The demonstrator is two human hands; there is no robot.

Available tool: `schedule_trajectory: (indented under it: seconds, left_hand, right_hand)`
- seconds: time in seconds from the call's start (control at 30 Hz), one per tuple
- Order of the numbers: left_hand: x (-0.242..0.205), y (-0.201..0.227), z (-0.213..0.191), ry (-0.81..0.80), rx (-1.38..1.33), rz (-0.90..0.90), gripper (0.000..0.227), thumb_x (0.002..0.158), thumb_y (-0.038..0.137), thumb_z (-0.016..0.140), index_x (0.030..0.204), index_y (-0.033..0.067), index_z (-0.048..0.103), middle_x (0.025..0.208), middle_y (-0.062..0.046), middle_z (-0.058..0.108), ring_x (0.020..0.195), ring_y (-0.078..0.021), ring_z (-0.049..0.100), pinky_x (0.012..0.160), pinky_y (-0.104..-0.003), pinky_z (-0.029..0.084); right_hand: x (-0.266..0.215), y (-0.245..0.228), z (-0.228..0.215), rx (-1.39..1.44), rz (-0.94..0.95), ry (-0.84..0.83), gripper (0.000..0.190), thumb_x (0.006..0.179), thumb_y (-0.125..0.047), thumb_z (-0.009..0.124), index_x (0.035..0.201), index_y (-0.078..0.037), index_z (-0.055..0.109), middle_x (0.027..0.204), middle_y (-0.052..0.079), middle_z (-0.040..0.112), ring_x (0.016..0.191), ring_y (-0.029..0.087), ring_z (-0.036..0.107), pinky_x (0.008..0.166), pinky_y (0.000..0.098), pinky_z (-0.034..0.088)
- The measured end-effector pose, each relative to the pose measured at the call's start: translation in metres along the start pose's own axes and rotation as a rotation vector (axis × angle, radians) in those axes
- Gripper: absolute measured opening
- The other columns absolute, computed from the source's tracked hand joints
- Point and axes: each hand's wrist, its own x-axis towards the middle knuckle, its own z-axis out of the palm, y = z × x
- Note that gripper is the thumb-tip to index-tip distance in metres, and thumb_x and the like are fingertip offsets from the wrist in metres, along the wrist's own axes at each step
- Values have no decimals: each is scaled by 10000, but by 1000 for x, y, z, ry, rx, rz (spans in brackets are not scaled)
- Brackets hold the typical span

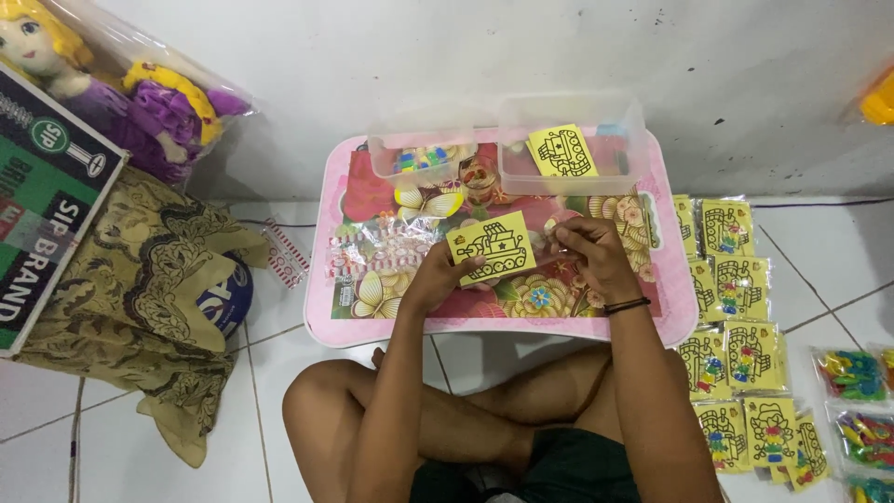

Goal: Packaging individual stickers into small plastic bags and organizing them on a tray.

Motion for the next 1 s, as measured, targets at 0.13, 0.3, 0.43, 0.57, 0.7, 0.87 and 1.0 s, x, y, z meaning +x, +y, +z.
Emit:
schedule_trajectory:
  seconds: [0.13,0.3,0.43,0.57,0.7,0.87,1.0]
  left_hand:
    - [-7,17,11,19,-21,-5,238,889,37,781,1086,-40,672,837,-153,728,699,-221,726,624,-335,606]
    - [-11,19,13,9,72,32,205,916,77,759,1070,-3,651,797,-76,692,654,-139,656,527,-240,542]
    - [-18,15,0,46,35,30,203,924,71,752,1082,-15,656,790,-89,693,640,-143,649,533,-273,556]
    - [-23,-5,-24,87,-48,26,202,930,83,743,1100,10,662,808,-111,716,618,-163,676,494,-275,569]
    - [-24,-16,-46,133,-222,21,235,925,49,727,1130,-20,636,866,-166,734,673,-231,741,541,-349,655]
    - [-20,-30,-55,183,-362,29,296,907,50,734,1149,-52,597,895,-179,723,693,-274,751,548,-396,672]
    - [-17,-40,-59,153,-405,57,301,916,61,739,1149,-74,605,892,-204,723,656,-284,745,499,-410,663]
  right_hand:
    - [0,-4,3,-20,-8,4,97,913,-62,722,930,33,734,649,133,661,527,116,629,414,170,476]
    - [0,-2,3,111,-15,56,175,964,-156,674,952,10,730,613,139,654,482,162,655,353,184,465]
    - [8,13,-15,116,2,49,270,980,-257,662,1007,0,739,676,136,702,521,179,699,349,167,447]
    - [8,11,-14,111,-26,18,312,984,-260,638,1043,31,735,642,173,670,415,170,603,329,179,404]
    - [4,7,-7,106,-12,99,266,976,-237,640,1039,5,731,752,149,713,505,182,673,350,177,424]
    - [16,-14,16,-146,-29,39,304,980,-228,614,1087,44,699,688,194,664,400,158,562,328,204,343]
    - [44,-49,57,-438,-160,-49,161,996,-106,634,1048,31,702,562,179,601,306,165,465,334,255,317]
